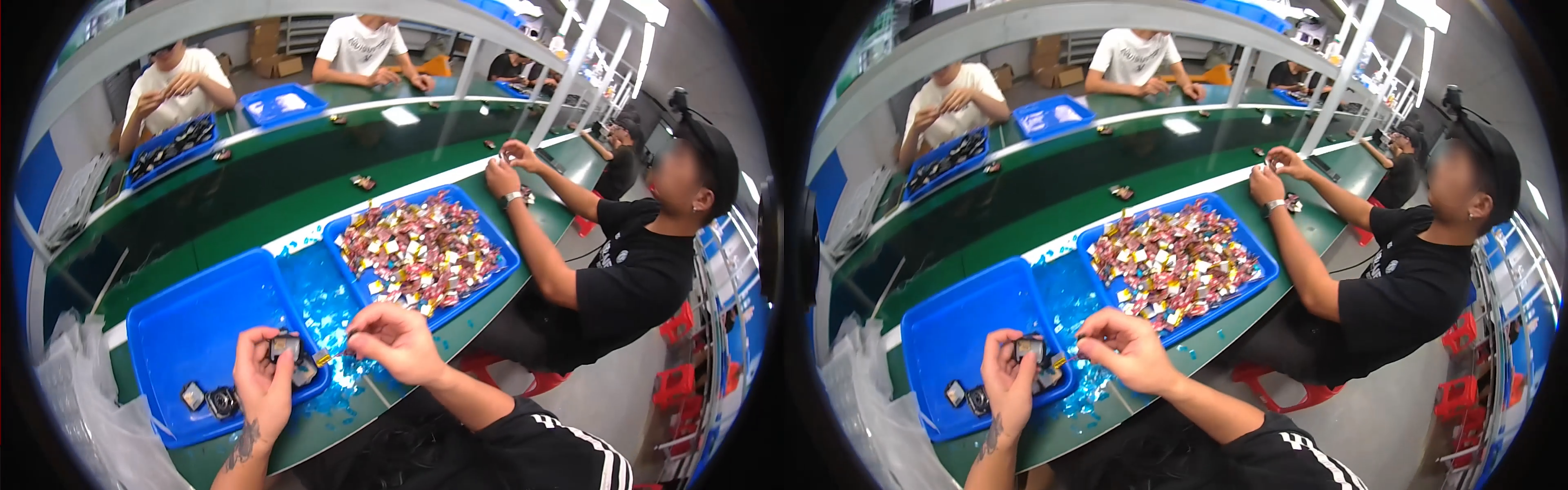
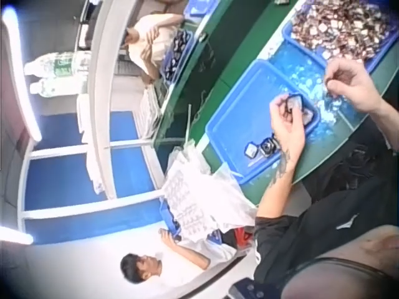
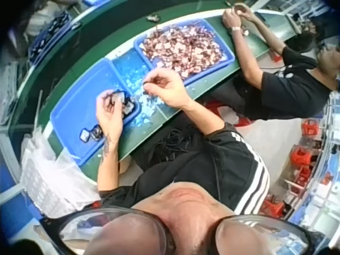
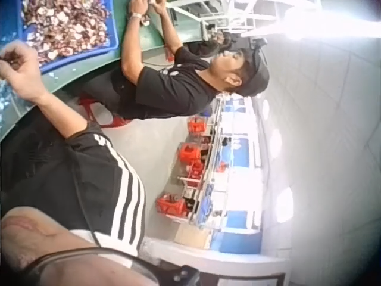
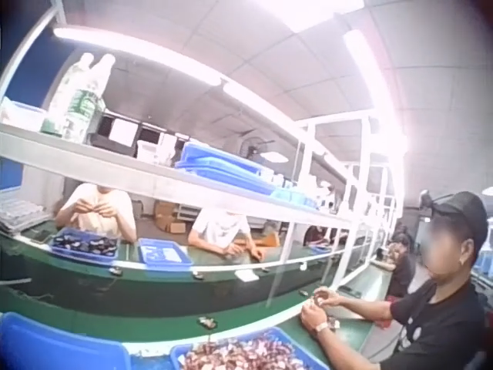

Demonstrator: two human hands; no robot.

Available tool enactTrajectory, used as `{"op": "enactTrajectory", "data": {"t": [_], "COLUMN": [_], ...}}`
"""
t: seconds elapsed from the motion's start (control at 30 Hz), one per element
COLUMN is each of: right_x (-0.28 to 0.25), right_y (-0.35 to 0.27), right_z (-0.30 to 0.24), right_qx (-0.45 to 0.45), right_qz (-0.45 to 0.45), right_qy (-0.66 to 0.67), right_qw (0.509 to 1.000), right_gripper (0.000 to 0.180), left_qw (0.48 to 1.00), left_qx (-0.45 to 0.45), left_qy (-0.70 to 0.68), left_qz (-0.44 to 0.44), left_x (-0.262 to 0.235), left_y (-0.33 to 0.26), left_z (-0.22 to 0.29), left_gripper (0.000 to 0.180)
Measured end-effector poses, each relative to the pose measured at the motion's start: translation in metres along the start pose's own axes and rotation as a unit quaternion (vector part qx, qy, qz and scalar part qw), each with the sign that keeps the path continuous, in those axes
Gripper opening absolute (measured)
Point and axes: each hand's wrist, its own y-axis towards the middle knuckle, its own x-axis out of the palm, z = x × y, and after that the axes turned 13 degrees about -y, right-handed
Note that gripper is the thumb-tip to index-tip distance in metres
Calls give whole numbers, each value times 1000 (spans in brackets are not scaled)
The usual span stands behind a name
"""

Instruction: Assemble small electronic components by placing a yellow battery or sticker part inside a plastic casing on a production line.

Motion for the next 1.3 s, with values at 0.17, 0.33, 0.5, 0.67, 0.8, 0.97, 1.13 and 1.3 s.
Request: {"op": "enactTrajectory", "data": {"t": [0.17, 0.33, 0.5, 0.67, 0.8, 0.97, 1.13, 1.3], "right_x": [9, 26, 15, 22, 33, 39, 38, 37], "right_y": [-8, -6, -1, -2, 4, 3, 4, 8], "right_z": [-4, 1, -23, -30, -33, -39, -38, -36], "right_qx": [-37, 67, -94, -155, -146, -123, -102, -105], "right_qz": [-67, -44, 80, 40, 34, 42, 39, 38], "right_qy": [-245, -136, -290, -364, -382, -399, -388, -385], "right_qw": [966, 988, 949, 918, 912, 908, 915, 916], "right_gripper": [15, 12, 15, 16, 19, 16, 12, 12], "left_qw": [998, 992, 983, 968, 972, 976, 975, 974], "left_qx": [16, -31, -45, -54, -10, -20, 1, 5], "left_qy": [28, -117, -171, -233, -218, -189, -181, -177], "left_qz": [-62, -46, -51, -76, -84, -102, -130, -138], "left_x": [6, 6, 15, 12, 6, 6, 7, 7], "left_y": [-3, -13, -3, -2, -6, -8, -9, -8], "left_z": [0, 7, -3, -9, -10, -6, -8, -9], "left_gripper": [42, 49, 41, 43, 40, 38, 36, 34]}}
